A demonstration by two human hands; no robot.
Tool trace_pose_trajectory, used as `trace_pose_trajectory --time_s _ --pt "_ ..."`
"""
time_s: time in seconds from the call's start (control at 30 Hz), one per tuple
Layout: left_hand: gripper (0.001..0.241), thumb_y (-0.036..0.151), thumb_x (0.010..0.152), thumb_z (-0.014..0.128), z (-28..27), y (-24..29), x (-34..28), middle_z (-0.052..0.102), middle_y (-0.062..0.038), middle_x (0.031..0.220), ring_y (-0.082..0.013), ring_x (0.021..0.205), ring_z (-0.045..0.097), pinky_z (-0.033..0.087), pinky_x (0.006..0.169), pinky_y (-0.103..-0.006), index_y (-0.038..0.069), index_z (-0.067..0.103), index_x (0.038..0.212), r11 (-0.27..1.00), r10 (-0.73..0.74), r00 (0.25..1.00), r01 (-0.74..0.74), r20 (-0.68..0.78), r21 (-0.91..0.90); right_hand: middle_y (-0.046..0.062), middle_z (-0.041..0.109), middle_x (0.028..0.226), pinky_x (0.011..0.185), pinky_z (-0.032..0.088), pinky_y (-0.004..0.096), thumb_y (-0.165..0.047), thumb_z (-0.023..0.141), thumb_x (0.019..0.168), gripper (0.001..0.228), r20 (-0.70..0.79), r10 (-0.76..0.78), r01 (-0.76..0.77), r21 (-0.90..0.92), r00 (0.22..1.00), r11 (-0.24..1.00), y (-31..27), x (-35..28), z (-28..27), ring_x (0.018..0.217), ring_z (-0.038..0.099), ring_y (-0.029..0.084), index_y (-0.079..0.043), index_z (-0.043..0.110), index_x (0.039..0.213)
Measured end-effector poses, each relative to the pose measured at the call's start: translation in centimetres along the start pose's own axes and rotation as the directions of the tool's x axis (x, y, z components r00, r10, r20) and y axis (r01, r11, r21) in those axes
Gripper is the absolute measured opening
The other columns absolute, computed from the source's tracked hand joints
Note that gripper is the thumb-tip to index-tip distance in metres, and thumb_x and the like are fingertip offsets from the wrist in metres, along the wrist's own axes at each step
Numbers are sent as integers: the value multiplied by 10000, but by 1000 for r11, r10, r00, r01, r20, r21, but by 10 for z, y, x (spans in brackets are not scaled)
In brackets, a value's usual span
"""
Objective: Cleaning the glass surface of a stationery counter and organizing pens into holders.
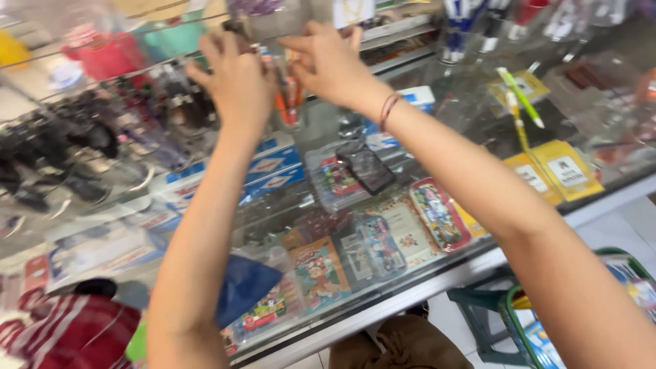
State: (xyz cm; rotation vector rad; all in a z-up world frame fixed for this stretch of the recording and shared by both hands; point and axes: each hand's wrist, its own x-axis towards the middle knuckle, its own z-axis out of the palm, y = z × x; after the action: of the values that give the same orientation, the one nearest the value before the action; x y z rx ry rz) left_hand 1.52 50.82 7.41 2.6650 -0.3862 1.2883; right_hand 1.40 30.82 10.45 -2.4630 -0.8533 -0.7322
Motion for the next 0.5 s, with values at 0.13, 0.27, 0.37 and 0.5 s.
trace_pose_trajectory --time_s 0.13,0.27,0.37,0.5 --pt "189 232 861 767 -5 -6 -12 555 -158 1332 -389 1373 381 260 1030 -649 67 759 954 991 92 996 -92 -4 96 105 667 1051 905 417 502 -209 735 920 388 -58 21 -10 187 998 982 -6 -51 -46 1029 657 270 -95 676 1286" --pt "336 222 861 754 -34 7 -21 515 -193 1305 -380 1339 396 261 1004 -594 34 712 1137 995 95 995 -94 -21 34 141 661 1107 856 582 382 -137 750 903 405 -50 93 -73 316 994 946 57 -121 -91 960 706 276 -30 634 1276" --pt "351 189 904 751 -67 27 -26 501 -159 1328 -333 1314 403 262 1017 -548 74 662 1224 997 78 997 -78 -20 -14 202 665 1102 837 556 461 -133 790 835 468 -55 304 -308 -86 951 947 149 -178 -104 984 673 376 18 630 1248" --pt "324 157 920 735 -92 71 -26 516 -130 1304 -318 1279 430 281 1004 -520 114 693 1238 993 87 996 -86 14 -78 276 671 1111 791 551 504 -282 859 795 475 -54 609 -573 -412 791 708 248 -232 -102 961 671 444 33 691 1108"
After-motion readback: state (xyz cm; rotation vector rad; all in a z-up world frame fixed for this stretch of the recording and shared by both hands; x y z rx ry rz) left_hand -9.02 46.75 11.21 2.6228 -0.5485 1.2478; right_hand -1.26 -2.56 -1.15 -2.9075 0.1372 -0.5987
